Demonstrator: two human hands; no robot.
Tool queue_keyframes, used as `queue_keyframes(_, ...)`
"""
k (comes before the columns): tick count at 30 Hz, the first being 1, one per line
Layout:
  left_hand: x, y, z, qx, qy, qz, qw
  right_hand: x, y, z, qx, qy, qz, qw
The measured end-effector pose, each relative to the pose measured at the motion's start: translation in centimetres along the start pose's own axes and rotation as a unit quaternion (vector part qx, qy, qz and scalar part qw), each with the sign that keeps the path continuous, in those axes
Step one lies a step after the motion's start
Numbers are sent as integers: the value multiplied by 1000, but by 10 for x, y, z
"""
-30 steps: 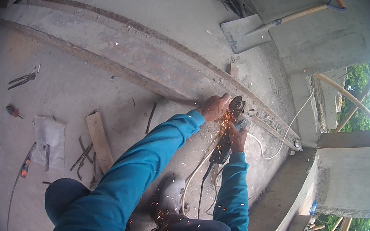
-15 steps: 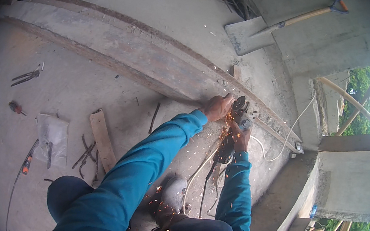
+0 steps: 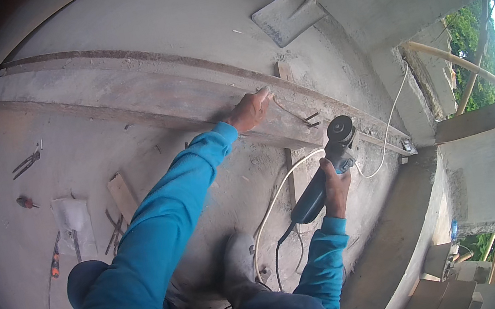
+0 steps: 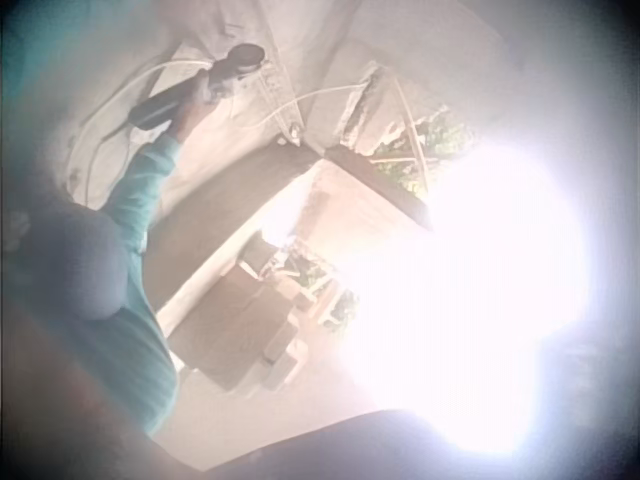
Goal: The person uses an angle grinder to cut several metal rods into smaller pieces, then hammers the cut pieces into a concrete surface. The person handles the rods and tools directly, moving between cutting and hammering actions.
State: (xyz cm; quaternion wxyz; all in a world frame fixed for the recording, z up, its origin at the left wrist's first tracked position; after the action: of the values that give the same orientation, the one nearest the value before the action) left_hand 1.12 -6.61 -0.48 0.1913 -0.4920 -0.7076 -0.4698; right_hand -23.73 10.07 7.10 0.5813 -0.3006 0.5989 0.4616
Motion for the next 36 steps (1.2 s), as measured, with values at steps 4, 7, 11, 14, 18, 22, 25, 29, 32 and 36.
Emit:
queue_keyframes(4,-33,8,-32,-37,56,-8,998,17,20,6,16,7,7,1000)
queue_keyframes(7,-58,-4,-61,-224,290,162,916,29,36,14,14,-35,-22,999)
queue_keyframes(11,-81,0,-78,-271,486,212,803,36,31,19,14,-37,-39,998)
queue_keyframes(14,-72,-7,-58,-126,543,417,718,45,43,21,32,-69,-81,994)
queue_keyframes(18,-28,-7,22,73,495,389,774,59,48,22,42,-83,-118,989)
queue_keyframes(22,3,27,120,295,278,20,914,61,44,25,50,-80,-133,987)
queue_keyframes(25,23,83,160,264,285,8,921,60,42,30,46,-77,-140,986)
queue_keyframes(29,72,182,141,100,216,-83,968,58,31,29,32,-69,-147,986)
queue_keyframes(32,129,242,125,-77,219,-251,940,56,21,31,31,-70,-136,988)
queue_keyframes(36,131,253,130,-171,246,-424,855,49,1,35,2,-76,-128,989)
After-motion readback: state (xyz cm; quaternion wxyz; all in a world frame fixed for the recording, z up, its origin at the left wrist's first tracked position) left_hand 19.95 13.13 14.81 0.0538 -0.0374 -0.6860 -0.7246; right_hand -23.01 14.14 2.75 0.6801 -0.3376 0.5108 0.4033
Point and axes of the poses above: each hand's wrist, its own z-axis away from the middle knuckle, its own y-axis out of the back of the hand, x = y × z, the point moved 4 cm from there along -z, towards the middle knuckle, and after that the axes turned 9 degrees about -z, right-handed, at the moved point
